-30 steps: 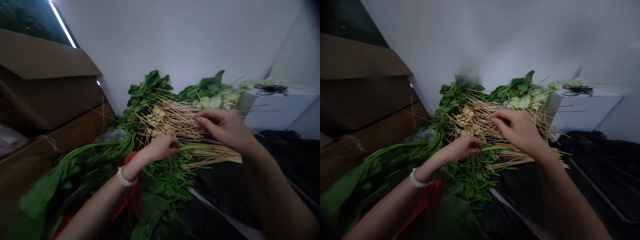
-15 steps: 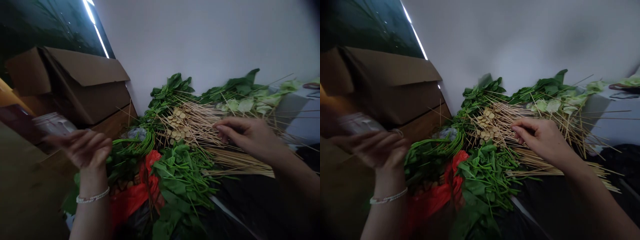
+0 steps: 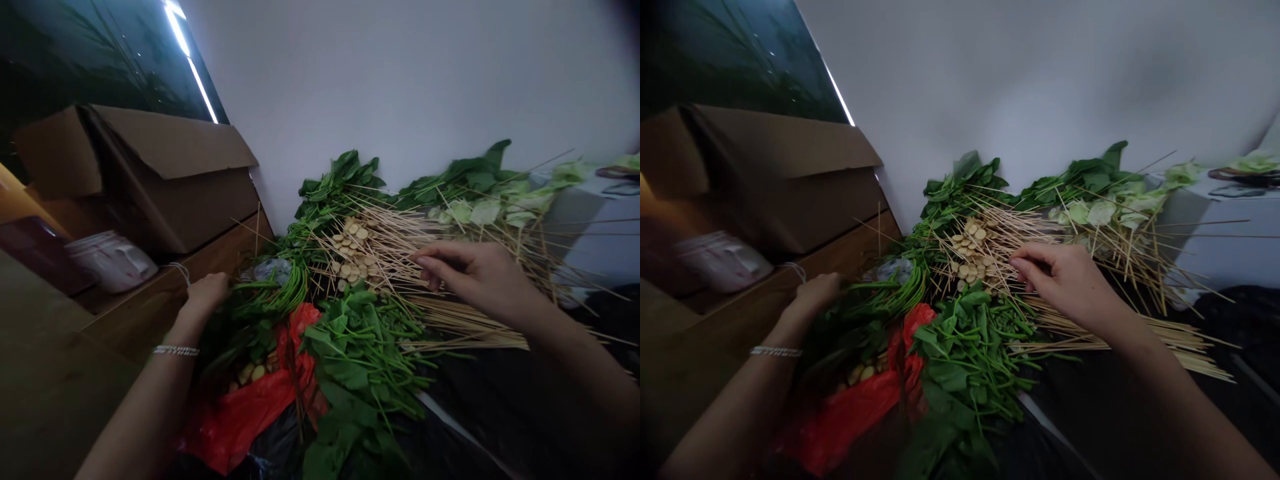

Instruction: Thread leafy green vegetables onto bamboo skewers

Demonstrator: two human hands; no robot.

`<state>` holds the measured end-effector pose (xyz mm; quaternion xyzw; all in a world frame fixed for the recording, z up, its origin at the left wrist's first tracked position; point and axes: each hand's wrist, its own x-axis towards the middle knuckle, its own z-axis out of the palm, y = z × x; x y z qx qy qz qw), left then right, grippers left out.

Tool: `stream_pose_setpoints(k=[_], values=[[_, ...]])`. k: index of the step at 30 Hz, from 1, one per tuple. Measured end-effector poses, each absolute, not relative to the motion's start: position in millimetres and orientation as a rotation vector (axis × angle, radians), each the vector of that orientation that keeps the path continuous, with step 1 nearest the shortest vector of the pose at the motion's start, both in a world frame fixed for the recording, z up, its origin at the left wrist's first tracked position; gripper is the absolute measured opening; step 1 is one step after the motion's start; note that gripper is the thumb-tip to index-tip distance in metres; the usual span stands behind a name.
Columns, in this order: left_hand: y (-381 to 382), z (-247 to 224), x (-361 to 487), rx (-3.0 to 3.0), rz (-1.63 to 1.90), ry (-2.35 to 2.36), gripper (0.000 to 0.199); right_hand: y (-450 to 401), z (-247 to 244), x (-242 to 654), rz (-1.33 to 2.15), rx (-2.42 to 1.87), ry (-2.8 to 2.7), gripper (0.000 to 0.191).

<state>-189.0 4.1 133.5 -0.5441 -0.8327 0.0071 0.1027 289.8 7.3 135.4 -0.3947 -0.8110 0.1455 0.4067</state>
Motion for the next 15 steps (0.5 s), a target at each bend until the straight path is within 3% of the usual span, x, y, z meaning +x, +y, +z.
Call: stream_pose_setpoints(k=[5, 11, 15], values=[[-9, 165, -161, -1.531, -0.057, -2.255, 0.034, 9, 131, 285, 0.439, -0.968, -2.038, 0.023], [-24, 198, -79, -1.431, -0.842, -1.566, 0.03, 8, 127, 270, 0.503, -0.925, -2.063, 0.021], [-23, 181, -38, -1.672, -1.042, -1.083, 0.027, 0, 132, 265, 0.341, -0.931, -1.869, 0.02]])
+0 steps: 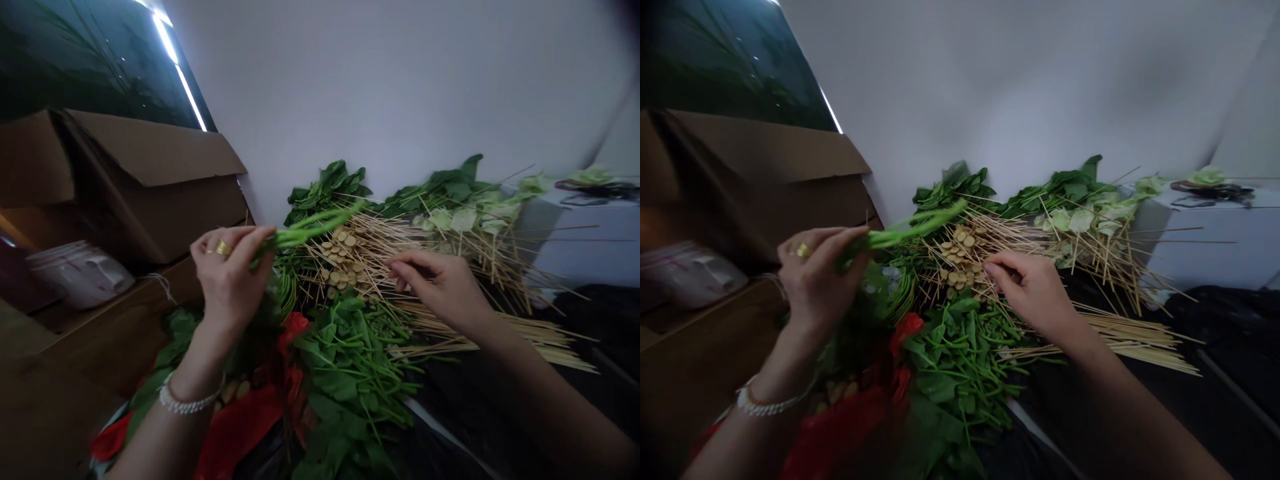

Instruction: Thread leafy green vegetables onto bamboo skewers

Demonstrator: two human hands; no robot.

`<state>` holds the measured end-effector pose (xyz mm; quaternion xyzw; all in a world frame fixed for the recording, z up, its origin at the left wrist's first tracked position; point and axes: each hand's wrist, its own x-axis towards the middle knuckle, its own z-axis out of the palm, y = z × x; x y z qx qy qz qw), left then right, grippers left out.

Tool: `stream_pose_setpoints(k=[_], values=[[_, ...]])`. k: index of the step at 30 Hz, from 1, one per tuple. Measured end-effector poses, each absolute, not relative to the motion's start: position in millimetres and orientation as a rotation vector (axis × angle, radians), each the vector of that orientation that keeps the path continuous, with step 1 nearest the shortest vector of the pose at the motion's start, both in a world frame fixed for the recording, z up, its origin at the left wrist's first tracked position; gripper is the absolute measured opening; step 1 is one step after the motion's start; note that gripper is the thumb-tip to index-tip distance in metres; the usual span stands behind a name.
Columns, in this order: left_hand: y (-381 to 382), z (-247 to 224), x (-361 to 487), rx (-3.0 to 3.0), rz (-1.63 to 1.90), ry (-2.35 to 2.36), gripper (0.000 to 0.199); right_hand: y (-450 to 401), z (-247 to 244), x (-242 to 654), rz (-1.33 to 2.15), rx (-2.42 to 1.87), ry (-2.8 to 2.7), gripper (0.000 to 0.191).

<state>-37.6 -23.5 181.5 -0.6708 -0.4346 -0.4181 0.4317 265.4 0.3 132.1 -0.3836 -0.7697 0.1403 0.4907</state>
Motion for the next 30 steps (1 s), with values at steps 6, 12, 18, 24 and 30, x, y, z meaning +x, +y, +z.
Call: stream_pose_setpoints(k=[6, 12, 18, 24, 30], values=[[-18, 154, -4, -1.885, -1.016, -0.809, 0.034, -5, 139, 268, -0.157, -0.861, -1.761, 0.02], [-9, 141, 11, -1.884, -1.13, -0.771, 0.042, 1, 128, 257, 0.384, -0.81, -2.264, 0.023], [9, 94, 24, -1.63, -1.536, -1.186, 0.063, 12, 108, 248, 0.186, -0.913, -2.207, 0.02], [16, 50, 18, -1.693, -1.685, -1.333, 0.048, 16, 94, 245, -0.379, -0.993, -2.179, 0.035], [17, 44, 7, -1.567, -1.783, -1.349, 0.015, 20, 91, 244, -0.85, -0.909, -2.227, 0.041]])
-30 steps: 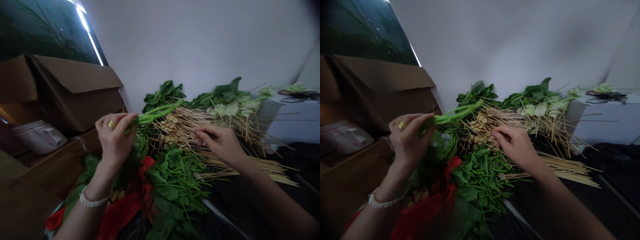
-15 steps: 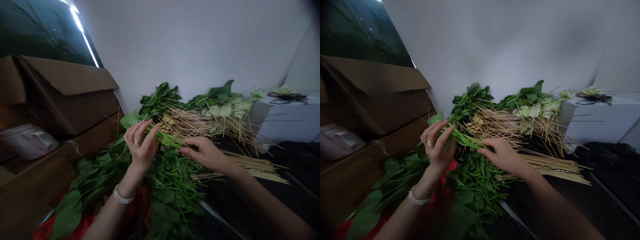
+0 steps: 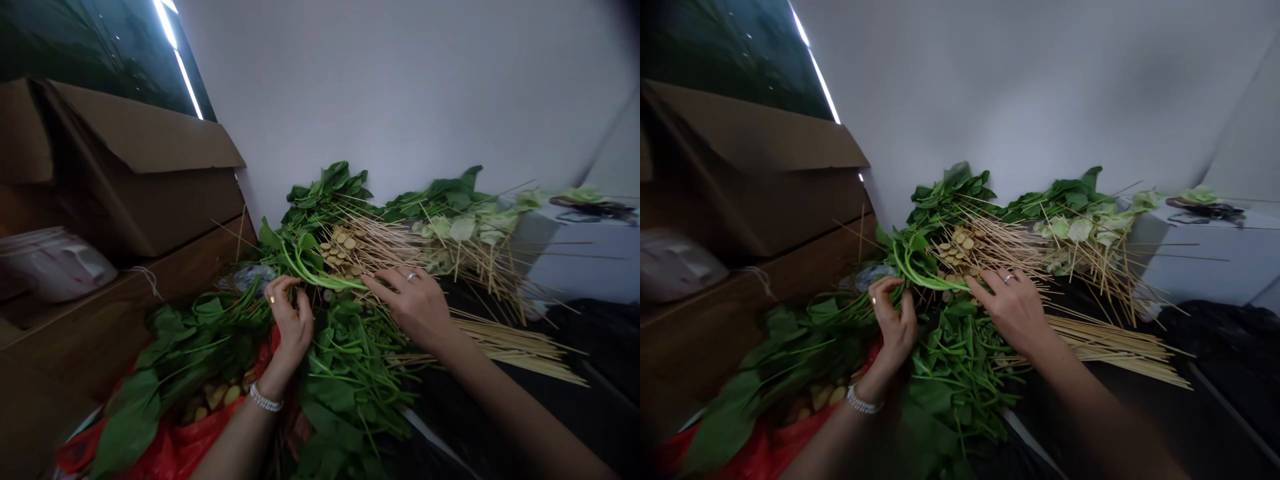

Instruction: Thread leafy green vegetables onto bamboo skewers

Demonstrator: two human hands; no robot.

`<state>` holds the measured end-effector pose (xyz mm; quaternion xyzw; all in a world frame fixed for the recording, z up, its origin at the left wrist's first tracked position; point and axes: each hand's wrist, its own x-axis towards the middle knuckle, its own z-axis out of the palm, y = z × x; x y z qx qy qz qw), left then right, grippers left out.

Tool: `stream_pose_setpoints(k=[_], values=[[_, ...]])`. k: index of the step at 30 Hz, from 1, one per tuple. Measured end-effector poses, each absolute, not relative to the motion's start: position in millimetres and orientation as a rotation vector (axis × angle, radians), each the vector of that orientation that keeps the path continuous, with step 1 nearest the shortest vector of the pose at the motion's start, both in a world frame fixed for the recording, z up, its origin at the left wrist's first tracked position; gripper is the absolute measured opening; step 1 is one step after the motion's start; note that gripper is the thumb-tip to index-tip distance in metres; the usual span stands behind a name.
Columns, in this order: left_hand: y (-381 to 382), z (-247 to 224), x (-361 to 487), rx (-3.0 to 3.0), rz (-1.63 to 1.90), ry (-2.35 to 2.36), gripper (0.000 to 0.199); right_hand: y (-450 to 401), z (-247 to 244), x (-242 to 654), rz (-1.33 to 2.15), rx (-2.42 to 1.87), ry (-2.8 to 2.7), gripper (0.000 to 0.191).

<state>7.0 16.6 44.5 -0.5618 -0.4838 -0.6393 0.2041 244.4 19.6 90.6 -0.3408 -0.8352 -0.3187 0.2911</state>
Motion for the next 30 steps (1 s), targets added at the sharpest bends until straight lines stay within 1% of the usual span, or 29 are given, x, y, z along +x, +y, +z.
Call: stream_pose_setpoints(k=[3, 5, 7, 11, 14, 19, 24, 30], values=[[17, 47, 0, -1.553, -1.715, -1.349, 0.01, 22, 89, 242, -0.952, -0.883, -2.258, 0.033], [18, 48, -2, -1.644, -1.559, -1.344, 0.01, 23, 88, 240, -0.969, -0.866, -2.278, 0.028], [19, 47, -3, -1.796, -1.358, -1.339, 0.016, 23, 87, 237, -0.977, -0.841, -2.286, 0.026], [22, 44, 0, -2.099, -1.009, -1.354, 0.034, 21, 86, 235, -1.009, -0.797, -2.246, 0.028], [23, 45, 1, -2.248, -0.854, -1.373, 0.036, 21, 86, 236, -1.033, -0.802, -2.233, 0.027], [22, 48, -4, -2.17, -0.77, -1.446, 0.028, 25, 87, 243, -1.001, -0.915, -2.226, 0.026], [25, 49, -13, -2.009, -0.817, -1.477, 0.017, 29, 90, 248, -0.961, -1.015, -2.279, 0.025], [25, 51, -16, -2.022, -0.824, -1.399, 0.026, 31, 95, 255, -0.887, -1.126, -2.332, 0.021]])
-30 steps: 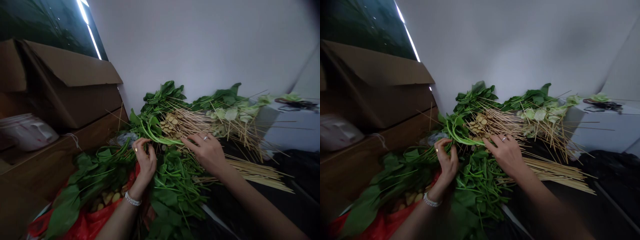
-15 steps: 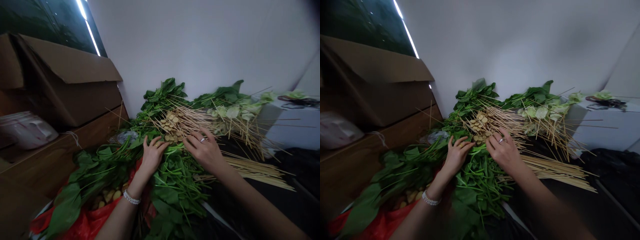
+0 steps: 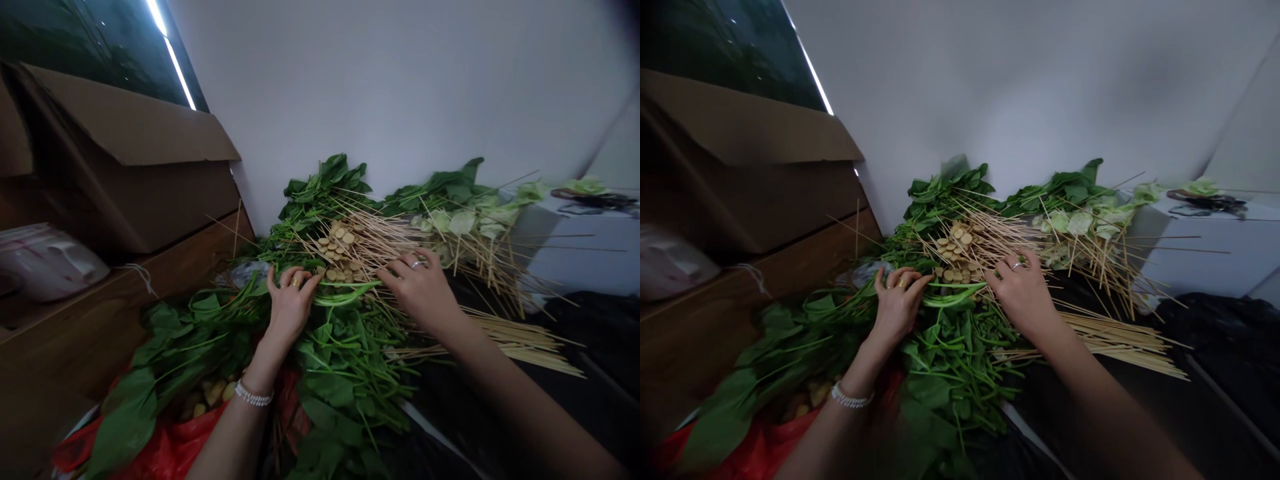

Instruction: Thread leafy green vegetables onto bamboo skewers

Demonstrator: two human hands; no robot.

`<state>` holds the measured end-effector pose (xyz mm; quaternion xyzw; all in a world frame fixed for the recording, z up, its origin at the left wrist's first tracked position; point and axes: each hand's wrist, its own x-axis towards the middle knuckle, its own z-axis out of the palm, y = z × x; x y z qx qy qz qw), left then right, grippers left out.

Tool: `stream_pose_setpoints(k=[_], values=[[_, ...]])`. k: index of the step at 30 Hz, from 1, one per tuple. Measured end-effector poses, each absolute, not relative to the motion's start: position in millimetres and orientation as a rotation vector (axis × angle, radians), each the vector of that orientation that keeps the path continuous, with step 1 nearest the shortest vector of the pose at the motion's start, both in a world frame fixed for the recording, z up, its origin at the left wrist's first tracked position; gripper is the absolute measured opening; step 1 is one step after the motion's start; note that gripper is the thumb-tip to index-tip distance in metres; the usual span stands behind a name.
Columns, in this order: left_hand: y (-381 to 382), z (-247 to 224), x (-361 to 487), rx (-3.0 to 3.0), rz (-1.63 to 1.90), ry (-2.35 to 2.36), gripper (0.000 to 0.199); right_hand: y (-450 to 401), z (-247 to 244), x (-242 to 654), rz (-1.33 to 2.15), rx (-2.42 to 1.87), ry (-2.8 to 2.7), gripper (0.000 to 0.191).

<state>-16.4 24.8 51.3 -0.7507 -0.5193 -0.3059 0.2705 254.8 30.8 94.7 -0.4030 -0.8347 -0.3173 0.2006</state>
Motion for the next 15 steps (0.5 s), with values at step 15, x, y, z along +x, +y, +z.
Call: stream_pose_setpoints(k=[15], values=[[28, 60, -33, -1.405, -1.857, -1.533, 0.024, 35, 86, 253, -0.721, -1.162, -2.415, 0.01]])
